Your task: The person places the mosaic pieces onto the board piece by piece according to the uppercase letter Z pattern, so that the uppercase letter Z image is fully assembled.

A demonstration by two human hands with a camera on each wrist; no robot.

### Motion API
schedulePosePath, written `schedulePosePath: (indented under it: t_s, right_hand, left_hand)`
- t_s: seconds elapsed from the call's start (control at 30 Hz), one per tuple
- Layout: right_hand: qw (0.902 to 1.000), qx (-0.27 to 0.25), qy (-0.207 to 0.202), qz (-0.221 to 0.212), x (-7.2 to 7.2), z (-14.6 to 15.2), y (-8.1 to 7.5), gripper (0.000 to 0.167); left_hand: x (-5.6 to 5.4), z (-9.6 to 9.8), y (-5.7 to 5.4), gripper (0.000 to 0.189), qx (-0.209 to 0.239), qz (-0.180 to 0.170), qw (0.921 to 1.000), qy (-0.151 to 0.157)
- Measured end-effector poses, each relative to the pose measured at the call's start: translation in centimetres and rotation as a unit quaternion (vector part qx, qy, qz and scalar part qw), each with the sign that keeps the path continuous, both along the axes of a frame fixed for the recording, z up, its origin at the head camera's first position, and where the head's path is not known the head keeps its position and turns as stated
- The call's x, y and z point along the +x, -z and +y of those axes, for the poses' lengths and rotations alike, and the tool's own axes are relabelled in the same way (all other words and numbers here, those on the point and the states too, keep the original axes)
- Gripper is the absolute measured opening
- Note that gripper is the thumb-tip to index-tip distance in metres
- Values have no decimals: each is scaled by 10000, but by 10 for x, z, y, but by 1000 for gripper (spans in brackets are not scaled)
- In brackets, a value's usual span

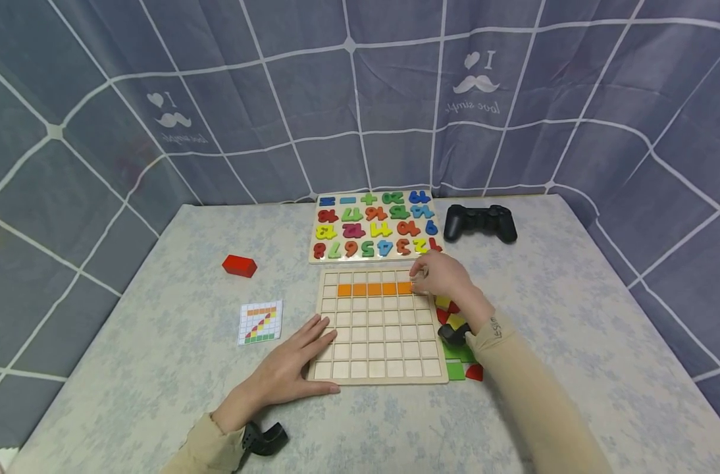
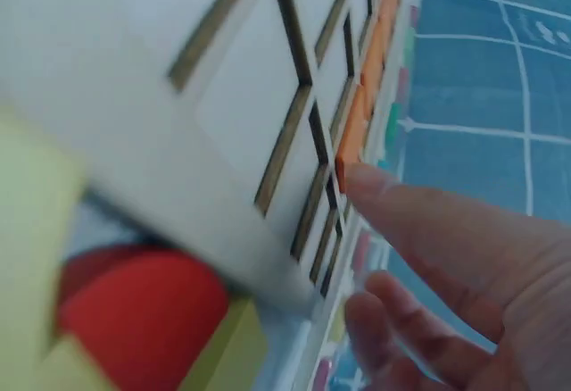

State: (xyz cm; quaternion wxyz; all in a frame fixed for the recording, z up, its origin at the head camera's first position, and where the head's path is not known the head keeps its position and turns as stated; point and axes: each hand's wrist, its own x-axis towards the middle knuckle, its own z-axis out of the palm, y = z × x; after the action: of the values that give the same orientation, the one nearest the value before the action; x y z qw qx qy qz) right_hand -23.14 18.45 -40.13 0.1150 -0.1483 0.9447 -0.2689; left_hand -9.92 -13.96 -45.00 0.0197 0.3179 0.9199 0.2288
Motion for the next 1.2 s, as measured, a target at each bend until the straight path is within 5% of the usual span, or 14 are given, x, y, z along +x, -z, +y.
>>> schedulePosePath:
  t_s: [0.2,0.67,1.2]
  right_hand:
    - [9962,-633,135,-587,14,25,1,25]
    - [9850,-1539,646,-446,40,66,8,35]
    - [9870,-1386,546,-609,39,62,15,35]
  left_hand:
    - [-1,1,-1,93,-78,-121,9999,-49]
    - [-1,-2,-2,93,-87,-129,9999,-68]
    - [0,1,-2,92,-39,-30,10000,15]
